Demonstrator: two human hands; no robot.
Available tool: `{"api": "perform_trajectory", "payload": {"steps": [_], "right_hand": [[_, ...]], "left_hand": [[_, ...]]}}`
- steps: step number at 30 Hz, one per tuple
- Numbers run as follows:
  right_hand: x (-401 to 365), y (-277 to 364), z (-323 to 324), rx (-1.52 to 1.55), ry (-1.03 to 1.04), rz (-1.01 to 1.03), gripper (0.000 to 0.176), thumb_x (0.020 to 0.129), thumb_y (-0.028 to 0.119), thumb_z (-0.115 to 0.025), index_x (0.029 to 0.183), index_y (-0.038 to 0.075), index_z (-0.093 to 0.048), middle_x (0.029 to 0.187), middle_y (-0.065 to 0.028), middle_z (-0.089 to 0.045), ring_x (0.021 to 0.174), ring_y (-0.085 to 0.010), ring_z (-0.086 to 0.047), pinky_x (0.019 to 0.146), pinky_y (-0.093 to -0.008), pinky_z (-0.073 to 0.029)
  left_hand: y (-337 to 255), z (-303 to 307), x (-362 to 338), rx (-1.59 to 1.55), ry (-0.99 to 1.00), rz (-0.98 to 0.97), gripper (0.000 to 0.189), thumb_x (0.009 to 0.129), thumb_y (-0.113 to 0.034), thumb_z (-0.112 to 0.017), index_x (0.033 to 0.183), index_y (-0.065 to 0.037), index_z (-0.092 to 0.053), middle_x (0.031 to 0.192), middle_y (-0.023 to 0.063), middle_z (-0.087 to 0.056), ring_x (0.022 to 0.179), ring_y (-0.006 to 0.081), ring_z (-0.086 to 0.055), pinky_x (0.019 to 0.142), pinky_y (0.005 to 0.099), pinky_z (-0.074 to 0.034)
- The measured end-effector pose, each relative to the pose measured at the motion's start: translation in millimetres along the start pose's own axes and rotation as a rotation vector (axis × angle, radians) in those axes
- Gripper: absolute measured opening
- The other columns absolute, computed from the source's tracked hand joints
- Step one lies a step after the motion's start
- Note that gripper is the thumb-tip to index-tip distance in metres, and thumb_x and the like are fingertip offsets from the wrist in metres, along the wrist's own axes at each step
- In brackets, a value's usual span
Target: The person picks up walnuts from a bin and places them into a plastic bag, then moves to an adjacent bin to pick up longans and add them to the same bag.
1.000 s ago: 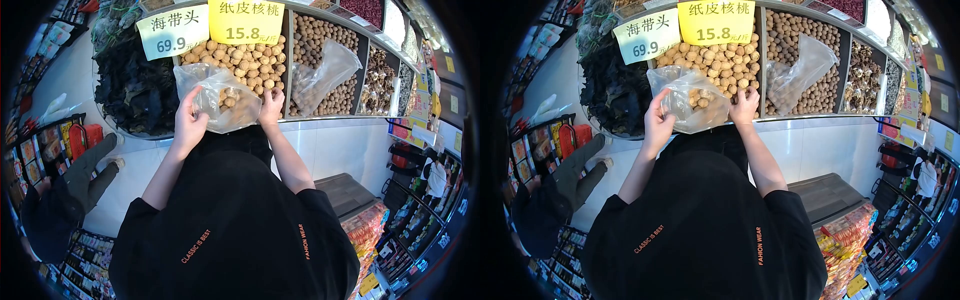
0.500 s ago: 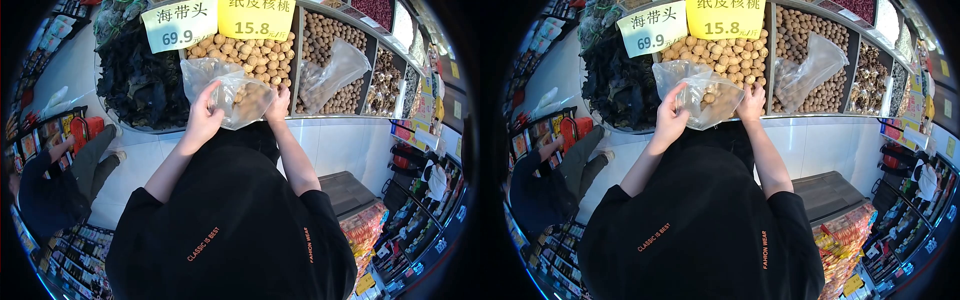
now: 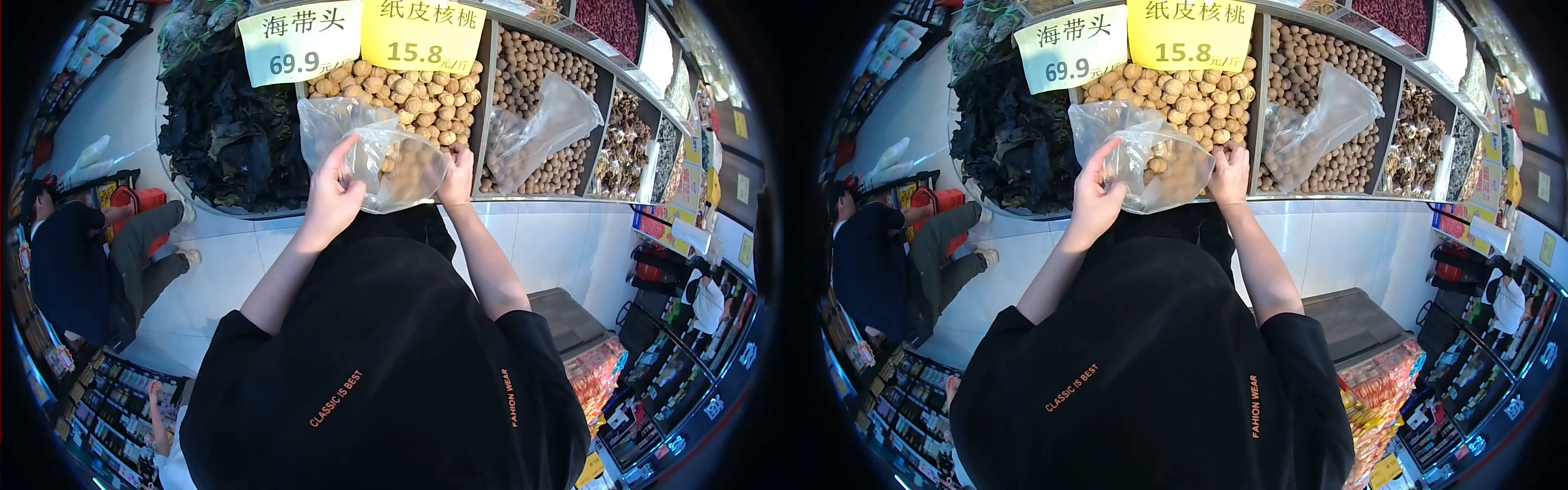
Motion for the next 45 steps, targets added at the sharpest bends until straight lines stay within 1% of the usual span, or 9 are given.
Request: {"api": "perform_trajectory", "payload": {"steps": [7,9,16,22,29,31,34,39,45], "right_hand": [[2,-6,-3,0.009,0.112,-0.064,0.038,0.074,0.007,-0.071,0.112,0.011,-0.066,0.116,-0.0167,-0.05,0.107,-0.0381,-0.055,0.082,-0.0454,-0.053],[4,-7,-4,0.018,0.127,-0.054,0.039,0.075,0.007,-0.071,0.113,0.011,-0.066,0.118,-0.0176,-0.049,0.107,-0.0386,-0.056,0.082,-0.0457,-0.053],[9,-12,-4,0.164,0.168,-0.133,0.034,0.076,0.008,-0.072,0.11,0.009,-0.068,0.117,-0.0187,-0.049,0.107,-0.0407,-0.056,0.084,-0.0451,-0.053],[7,-30,-2,0.486,0.155,-0.305,0.037,0.068,0.01,-0.083,0.102,0.005,-0.071,0.112,-0.0135,-0.051,0.104,-0.0271,-0.056,0.091,-0.036,-0.05],[-2,-56,20,0.783,0.088,-0.442,0.036,0.066,0.007,-0.08,0.101,0.005,-0.07,0.114,-0.0115,-0.054,0.111,-0.0252,-0.054,0.096,-0.0352,-0.046],[-10,-59,17,1.246,0.153,-0.746,0.027,0.079,-0.001,-0.074,0.104,0.005,-0.067,0.114,-0.0081,-0.056,0.087,-0.0155,-0.063,0.073,-0.0278,-0.054],[6,-34,56,1.545,0.322,-0.807,0.028,0.084,-0.006,-0.069,0.109,0.006,-0.063,0.109,-0.0066,-0.058,0.078,-0.0129,-0.063,0.057,-0.0254,-0.052],[5,21,61,1.827,0.821,-0.763,0.03,0.085,-0.003,-0.07,0.112,0.007,-0.062,0.098,-0.0056,-0.062,0.078,-0.0142,-0.064,0.056,-0.0271,-0.052],[-12,59,-1,1.734,1.074,-0.884,0.027,0.086,0.002,-0.071,0.111,0.006,-0.062,0.091,-0.0031,-0.062,0.075,-0.0099,-0.062,0.055,-0.0234,-0.048]], "left_hand": [[-3,-4,3,0.021,-0.032,0.003,0.067,0.08,0.017,-0.046,0.145,0.002,-0.042,0.134,0.0095,-0.057,0.112,0.008,-0.058,0.086,0.0192,-0.045],[0,-4,3,0.005,-0.078,-0.029,0.064,0.078,0.01,-0.055,0.14,-0.004,-0.051,0.138,0.0098,-0.056,0.067,0.0027,-0.05,0.057,0.0192,-0.042],[0,-13,-5,0.013,-0.163,-0.046,0.064,0.078,0.01,-0.055,0.14,-0.004,-0.05,0.139,0.01,-0.054,0.075,0.0039,-0.052,0.061,0.0194,-0.044],[-10,-25,-5,0.185,-0.212,-0.097,0.065,0.077,0.01,-0.055,0.14,-0.004,-0.05,0.139,0.0108,-0.053,0.076,0.0061,-0.053,0.063,0.0205,-0.045],[-16,-52,-19,0.131,-0.272,-0.053,0.065,0.076,0.01,-0.053,0.14,0.0,-0.049,0.119,0.0095,-0.056,0.07,0.0074,-0.049,0.065,0.0216,-0.044],[-18,-58,-26,0.171,-0.297,-0.051,0.065,0.076,0.01,-0.053,0.139,0.001,-0.049,0.116,0.009,-0.056,0.069,0.0078,-0.049,0.065,0.0217,-0.044],[-30,-70,-35,0.362,-0.347,-0.108,0.064,0.075,0.009,-0.053,0.139,0.002,-0.049,0.121,0.0116,-0.055,0.069,0.0094,-0.049,0.065,0.0225,-0.045],[-33,-95,-54,0.468,-0.411,-0.191,0.064,0.075,0.01,-0.055,0.138,0.004,-0.048,0.133,0.0183,-0.053,0.073,0.0134,-0.053,0.07,0.0252,-0.047],[-25,-117,-75,0.687,-0.442,-0.297,0.064,0.075,0.012,-0.053,0.138,0.008,-0.045,0.141,0.0277,-0.049,0.126,0.0446,-0.053,0.098,0.0411,-0.049]]}}
Point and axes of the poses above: each hand's wrist, its own x-axis towards the middle knuckle, its own z-axis out of the back of the hand, y = z × x, the point moved 8 cm from there along x, towards the middle knuckle
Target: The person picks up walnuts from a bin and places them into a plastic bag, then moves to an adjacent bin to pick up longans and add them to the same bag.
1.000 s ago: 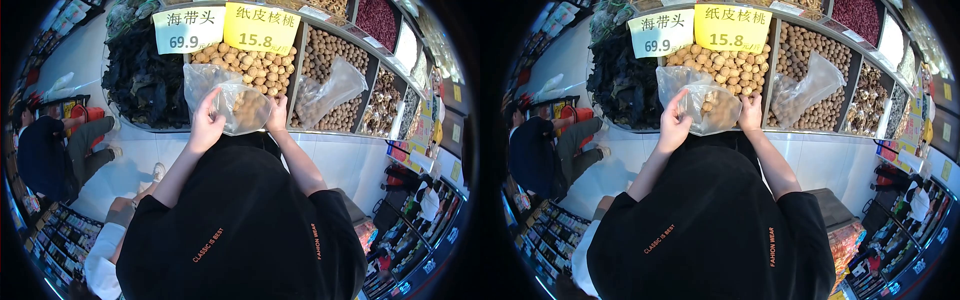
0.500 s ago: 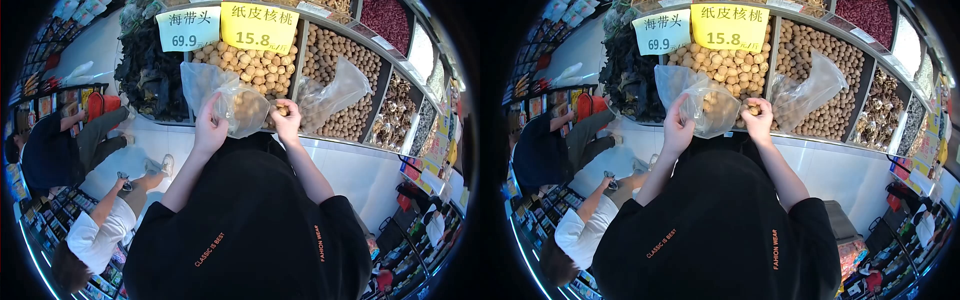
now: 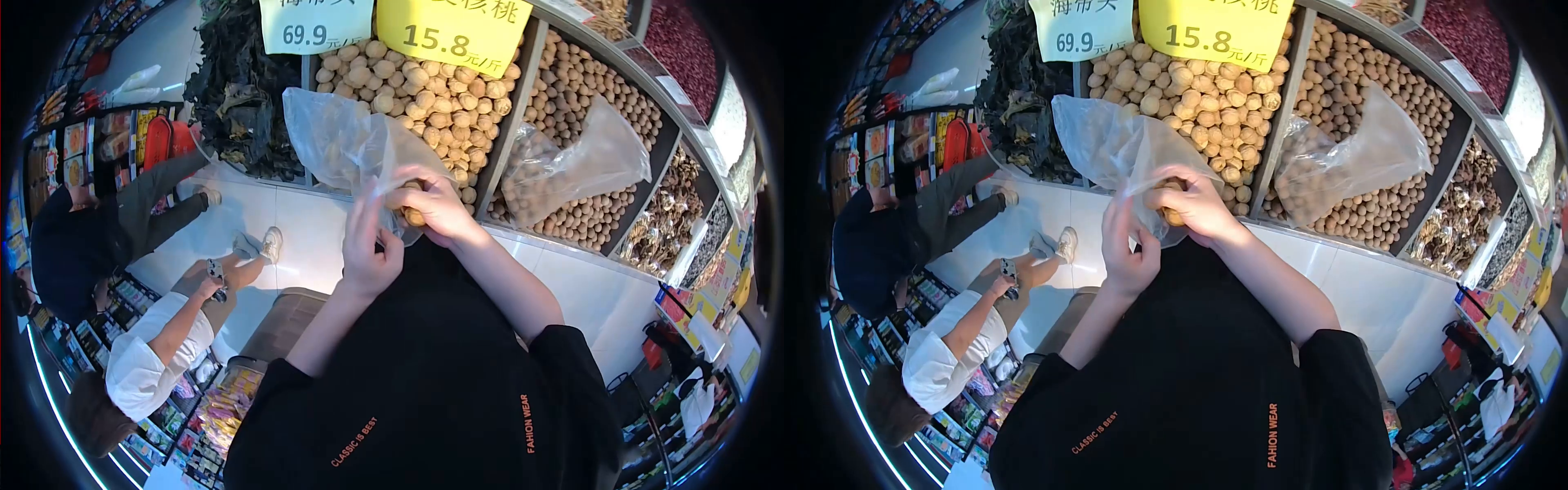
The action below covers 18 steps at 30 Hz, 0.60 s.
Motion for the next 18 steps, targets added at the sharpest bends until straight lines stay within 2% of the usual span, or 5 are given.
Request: {"api": "perform_trajectory", "payload": {"steps": [2,8,10,13,18], "right_hand": [[19,-19,11,0.021,-0.044,0.018,0.027,0.085,0.003,-0.072,0.111,0.006,-0.062,0.092,-0.0018,-0.062,0.074,-0.0092,-0.061,0.056,-0.0213,-0.047],[51,11,-16,-0.768,0.049,0.409,0.05,0.076,0.017,-0.077,0.123,0.006,-0.062,0.106,-0.0087,-0.062,0.098,-0.0236,-0.06,0.085,-0.0351,-0.052],[46,25,-32,-1.335,-0.151,0.893,0.052,0.075,0.022,-0.075,0.124,0.01,-0.061,0.107,-0.0137,-0.059,0.098,-0.0331,-0.059,0.088,-0.0396,-0.05],[68,20,-44,-1.617,-0.148,0.797,0.035,0.084,0.025,-0.065,0.113,0.006,-0.06,0.103,-0.0129,-0.062,0.098,-0.0303,-0.06,0.084,-0.0428,-0.05],[73,15,-51,-1.507,-0.305,0.848,0.034,0.086,0.028,-0.065,0.113,0.009,-0.058,0.1,-0.0133,-0.061,0.096,-0.0341,-0.06,0.081,-0.0449,-0.051]], "left_hand": [[3,-5,-12,-0.032,-0.033,-0.018,0.062,0.077,0.01,-0.057,0.138,0.01,-0.044,0.137,0.0276,-0.051,0.096,0.0308,-0.061,0.085,0.0369,-0.051],[3,-17,-32,0.006,-0.106,-0.116,0.06,0.077,0.011,-0.057,0.135,0.012,-0.042,0.138,0.0364,-0.045,0.119,0.045,-0.056,0.097,0.0436,-0.05],[5,-20,-40,-0.049,-0.136,-0.117,0.06,0.077,0.011,-0.057,0.135,0.012,-0.041,0.135,0.0354,-0.046,0.12,0.0453,-0.055,0.098,0.0445,-0.051],[10,-24,-45,-0.062,-0.132,-0.116,0.061,0.078,0.011,-0.056,0.136,0.011,-0.039,0.135,0.0344,-0.044,0.121,0.0448,-0.054,0.099,0.0448,-0.051],[13,-28,-56,-0.083,-0.16,-0.116,0.061,0.078,0.01,-0.057,0.137,0.01,-0.038,0.136,0.034,-0.043,0.122,0.0433,-0.054,0.099,0.0443,-0.051]]}}
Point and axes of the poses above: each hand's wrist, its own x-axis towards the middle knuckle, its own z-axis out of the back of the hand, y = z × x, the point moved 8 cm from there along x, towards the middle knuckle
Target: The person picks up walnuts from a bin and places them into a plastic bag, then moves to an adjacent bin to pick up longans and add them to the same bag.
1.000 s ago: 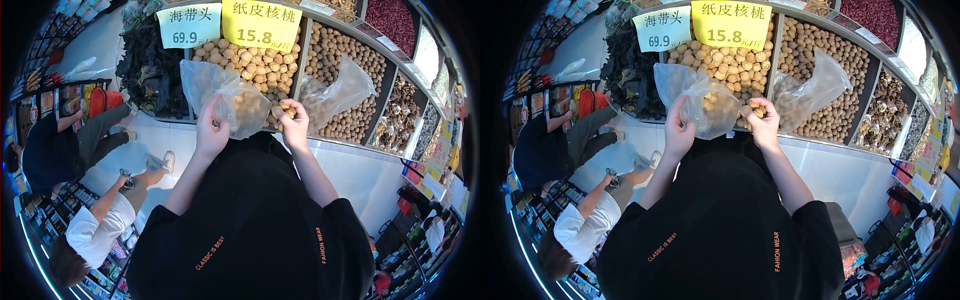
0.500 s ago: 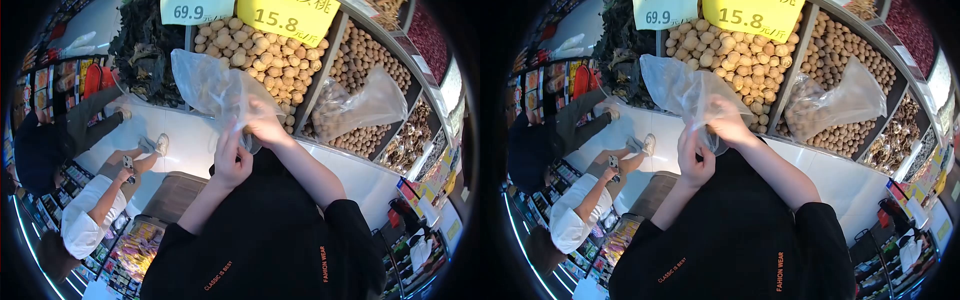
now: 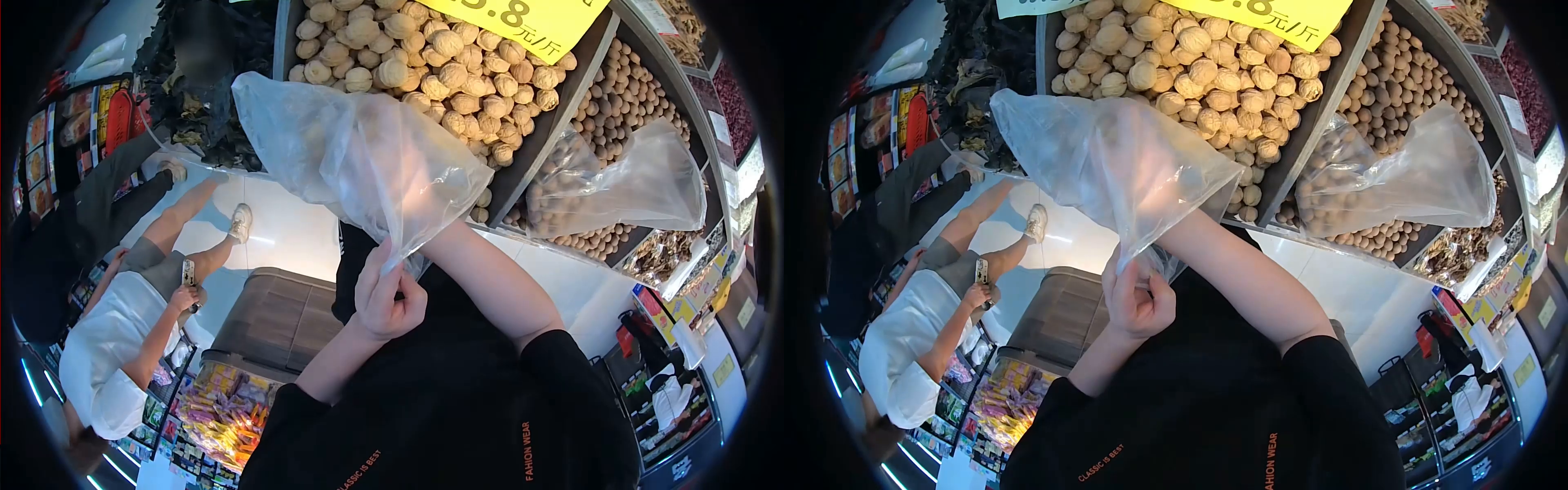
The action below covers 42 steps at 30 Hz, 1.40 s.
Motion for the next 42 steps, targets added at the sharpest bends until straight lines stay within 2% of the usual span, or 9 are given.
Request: {"api": "perform_trajectory", "payload": {"steps": [14,17,20,22,27,30,36,40,42], "right_hand": [[-24,-9,-10,-0.331,0.064,0.172,0.052,0.079,0.025,-0.065,0.129,0.012,-0.059,0.13,-0.0191,-0.053,0.109,-0.0399,-0.054,0.082,-0.0449,-0.052],[-17,-16,-8,0.124,0.147,0.069,0.05,0.081,0.023,-0.065,0.129,0.011,-0.058,0.129,-0.0198,-0.053,0.111,-0.0413,-0.054,0.089,-0.0464,-0.05],[-22,17,35,-0.324,0.069,0.201,0.049,0.081,0.019,-0.064,0.128,0.007,-0.057,0.132,-0.0216,-0.051,0.115,-0.0427,-0.053,0.097,-0.0474,-0.047],[-29,1,59,0.236,0.136,-0.135,0.046,0.081,0.016,-0.063,0.125,0.004,-0.059,0.134,-0.0216,-0.05,0.118,-0.0395,-0.054,0.1,-0.0463,-0.047],[-74,6,130,0.111,0.075,0.196,0.027,0.067,-0.004,-0.062,0.093,0.0,-0.068,0.102,-0.0153,-0.066,0.096,-0.0335,-0.063,0.086,-0.0403,-0.053],[-96,-38,135,-0.044,0.034,0.017,0.028,0.071,-0.003,-0.061,0.099,-0.003,-0.065,0.095,-0.0147,-0.063,0.09,-0.0339,-0.061,0.085,-0.0413,-0.052],[-100,-54,96,-0.346,0.213,-0.082,0.053,0.079,0.017,-0.065,0.131,0.008,-0.054,0.132,-0.0232,-0.043,0.122,-0.0442,-0.044,0.101,-0.052,-0.043],[-105,-74,66,-0.562,0.28,-0.149,0.053,0.081,0.022,-0.064,0.132,0.013,-0.053,0.134,-0.0226,-0.042,0.125,-0.0452,-0.042,0.095,-0.0538,-0.047],[-103,-83,61,-0.608,0.303,-0.17,0.051,0.082,0.023,-0.064,0.131,0.015,-0.054,0.133,-0.0225,-0.042,0.125,-0.0449,-0.041,0.092,-0.0534,-0.049]], "left_hand": [[5,10,11,-0.041,-0.073,0.043,0.06,0.076,0.013,-0.056,0.134,0.007,-0.045,0.129,0.0342,-0.053,0.112,0.0421,-0.062,0.089,0.0391,-0.056],[6,13,16,-0.07,-0.073,0.044,0.062,0.077,0.01,-0.056,0.137,0.007,-0.043,0.132,0.034,-0.051,0.116,0.0422,-0.059,0.094,0.0414,-0.053],[8,12,17,-0.055,-0.064,0.061,0.063,0.077,0.009,-0.056,0.138,0.008,-0.042,0.134,0.0333,-0.049,0.119,0.0423,-0.057,0.097,0.0435,-0.051],[7,12,23,-0.07,-0.054,0.052,0.065,0.077,0.009,-0.056,0.139,0.01,-0.04,0.136,0.0329,-0.047,0.121,0.0422,-0.055,0.099,0.0443,-0.05],[25,13,26,-0.254,-0.113,0.219,0.064,0.082,0.012,-0.053,0.143,0.012,-0.033,0.143,0.0277,-0.041,0.13,0.0359,-0.048,0.107,0.0412,-0.042],[42,12,30,-0.449,-0.177,0.429,0.061,0.09,0.014,-0.046,0.147,0.009,-0.028,0.149,0.0221,-0.038,0.129,0.0259,-0.049,0.104,0.036,-0.043],[48,29,47,-0.499,-0.213,0.441,0.064,0.091,0.015,-0.045,0.151,0.004,-0.027,0.132,0.0176,-0.056,0.1,0.0157,-0.064,0.083,0.0245,-0.05],[48,35,60,-0.456,-0.132,0.477,0.061,0.084,0.015,-0.048,0.144,0.008,-0.037,0.145,0.0166,-0.041,0.124,0.0202,-0.052,0.099,0.0285,-0.045],[48,38,66,-0.417,-0.086,0.467,0.064,0.089,0.015,-0.046,0.15,0.001,-0.033,0.113,0.0107,-0.063,0.078,0.0034,-0.056,0.071,0.0177,-0.044]]}}
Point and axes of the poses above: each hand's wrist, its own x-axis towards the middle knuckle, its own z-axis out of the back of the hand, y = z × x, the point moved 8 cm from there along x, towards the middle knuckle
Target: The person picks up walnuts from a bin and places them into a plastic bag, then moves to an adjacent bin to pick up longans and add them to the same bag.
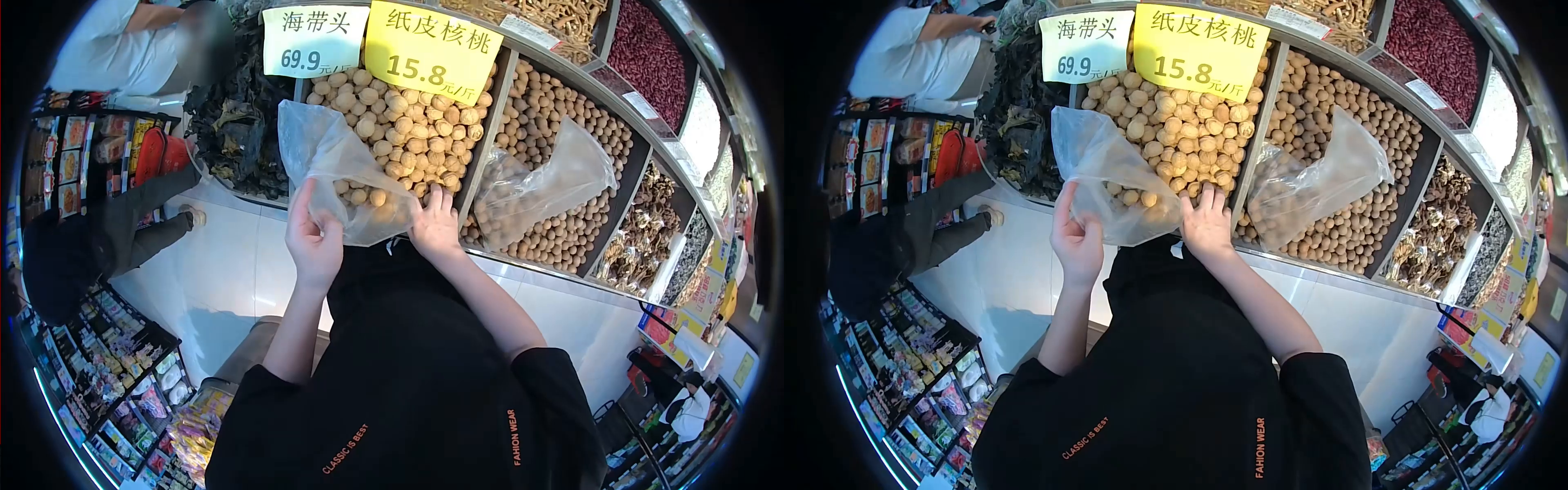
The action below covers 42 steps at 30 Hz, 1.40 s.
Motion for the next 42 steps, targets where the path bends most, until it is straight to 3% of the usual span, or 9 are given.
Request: {"api": "perform_trajectory", "payload": {"steps": [2,4,5,13,19,26,31,37,42], "right_hand": [[0,-2,-2,0.051,-0.024,0.022,0.049,0.081,0.024,-0.065,0.129,0.017,-0.055,0.132,-0.0218,-0.042,0.121,-0.043,-0.043,0.086,-0.0515,-0.052],[1,-4,-1,0.074,-0.044,0.042,0.049,0.081,0.025,-0.065,0.129,0.018,-0.055,0.131,-0.0214,-0.042,0.119,-0.0424,-0.043,0.085,-0.0509,-0.053],[1,-5,-1,0.097,-0.059,0.06,0.049,0.082,0.026,-0.065,0.129,0.019,-0.055,0.131,-0.021,-0.042,0.117,-0.0418,-0.044,0.084,-0.0503,-0.053],[-1,-7,-3,0.119,-0.036,0.079,0.049,0.082,0.029,-0.065,0.13,0.022,-0.055,0.135,-0.0189,-0.039,0.121,-0.0397,-0.04,0.088,-0.0492,-0.053],[2,-5,-3,0.105,-0.059,0.156,0.047,0.083,0.028,-0.064,0.128,0.02,-0.056,0.137,-0.0181,-0.041,0.124,-0.037,-0.041,0.089,-0.0492,-0.053],[5,-1,3,0.03,-0.211,0.148,0.041,0.08,0.034,-0.067,0.118,0.018,-0.062,0.135,-0.018,-0.045,0.122,-0.0366,-0.045,0.082,-0.0496,-0.053],[4,1,-2,0.0,-0.191,0.071,0.056,0.082,0.042,-0.065,0.13,0.014,-0.055,0.136,-0.0208,-0.044,0.119,-0.0407,-0.045,0.083,-0.0583,-0.044],[4,-2,-5,0.081,-0.073,0.051,0.058,0.083,0.051,-0.064,0.13,0.018,-0.055,0.141,-0.0197,-0.038,0.125,-0.0401,-0.038,0.092,-0.0578,-0.041],[5,-1,2,0.105,-0.063,0.05,0.057,0.081,0.05,-0.065,0.129,0.019,-0.057,0.139,-0.021,-0.038,0.122,-0.0413,-0.039,0.093,-0.0568,-0.041]], "left_hand": [[-1,1,1,0.02,-0.006,-0.001,0.064,0.088,0.015,-0.046,0.15,0.0,-0.034,0.112,0.0089,-0.063,0.078,0.0032,-0.057,0.071,0.0168,-0.043],[0,-2,3,-0.065,-0.001,0.072,0.063,0.082,0.015,-0.049,0.144,0.007,-0.039,0.146,0.0127,-0.042,0.11,0.0129,-0.056,0.087,0.0206,-0.046],[-1,-4,4,-0.066,-0.004,0.07,0.063,0.082,0.015,-0.049,0.144,0.007,-0.039,0.146,0.0127,-0.042,0.11,0.0129,-0.056,0.087,0.0206,-0.046],[-20,-17,-2,0.002,0.003,-0.046,0.065,0.08,0.015,-0.05,0.144,0.004,-0.041,0.144,0.012,-0.043,0.081,0.0036,-0.053,0.07,0.0182,-0.045],[-15,-12,-4,-0.004,-0.004,-0.039,0.065,0.08,0.014,-0.052,0.144,0.003,-0.042,0.143,0.0117,-0.044,0.073,0.003,-0.05,0.065,0.0182,-0.044],[-4,-8,5,-0.01,0.03,0.006,0.065,0.08,0.014,-0.052,0.144,0.003,-0.042,0.142,0.0118,-0.045,0.07,0.0037,-0.05,0.064,0.0186,-0.044],[-2,-16,13,-0.004,0.059,0.058,0.065,0.08,0.014,-0.051,0.144,0.004,-0.042,0.136,0.0103,-0.049,0.067,0.0027,-0.048,0.062,0.0184,-0.043],[1,-20,15,-0.044,0.09,0.06,0.065,0.081,0.014,-0.051,0.145,0.003,-0.041,0.127,0.0074,-0.052,0.066,0.0019,-0.047,0.059,0.018,-0.041],[4,-17,19,-0.047,0.104,0.091,0.066,0.081,0.014,-0.05,0.145,0.003,-0.04,0.131,0.0087,-0.051,0.069,0.0021,-0.05,0.06,0.0179,-0.042]]}}
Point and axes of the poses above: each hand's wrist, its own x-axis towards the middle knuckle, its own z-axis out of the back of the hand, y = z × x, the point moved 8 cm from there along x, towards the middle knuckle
